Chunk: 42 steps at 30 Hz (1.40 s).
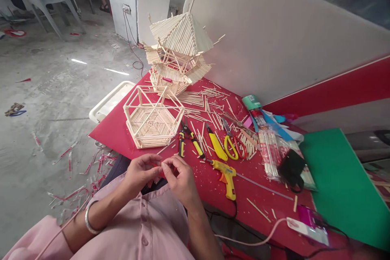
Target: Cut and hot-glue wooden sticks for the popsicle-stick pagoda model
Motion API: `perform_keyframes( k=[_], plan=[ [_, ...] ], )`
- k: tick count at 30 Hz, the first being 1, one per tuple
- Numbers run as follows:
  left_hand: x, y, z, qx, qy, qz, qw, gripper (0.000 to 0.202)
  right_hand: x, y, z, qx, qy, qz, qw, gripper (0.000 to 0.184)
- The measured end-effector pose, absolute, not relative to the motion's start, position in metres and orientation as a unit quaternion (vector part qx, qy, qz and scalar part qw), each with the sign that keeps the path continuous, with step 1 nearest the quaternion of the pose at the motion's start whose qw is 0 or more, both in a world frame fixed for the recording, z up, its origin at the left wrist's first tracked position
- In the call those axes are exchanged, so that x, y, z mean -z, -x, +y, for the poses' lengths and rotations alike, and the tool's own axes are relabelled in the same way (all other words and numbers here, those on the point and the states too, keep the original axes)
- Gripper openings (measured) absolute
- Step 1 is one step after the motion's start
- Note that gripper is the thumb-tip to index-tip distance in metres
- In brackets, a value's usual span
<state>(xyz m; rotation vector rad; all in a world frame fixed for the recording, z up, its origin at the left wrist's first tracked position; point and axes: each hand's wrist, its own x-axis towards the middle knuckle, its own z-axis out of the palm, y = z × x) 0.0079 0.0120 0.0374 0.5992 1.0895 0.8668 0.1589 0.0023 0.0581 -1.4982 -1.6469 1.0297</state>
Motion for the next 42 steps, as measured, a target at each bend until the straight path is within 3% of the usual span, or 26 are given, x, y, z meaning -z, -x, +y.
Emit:
perform_keyframes(
  k=[13, 22, 42],
  plan=[
    [-0.048, -0.003, 0.017, -0.391, -0.184, 0.486, 0.76, 0.041, -0.064, -0.16, 0.005, -0.368, 0.564, -0.631, 0.385, 0.016],
    [-0.05, 0.009, 0.017, -0.393, -0.097, 0.472, 0.783, 0.041, -0.06, -0.148, -0.003, -0.36, 0.523, -0.683, 0.361, 0.016],
    [-0.051, 0.016, 0.016, -0.374, -0.127, 0.456, 0.798, 0.04, -0.053, -0.138, -0.001, -0.294, 0.539, -0.695, 0.374, 0.015]
  ],
)
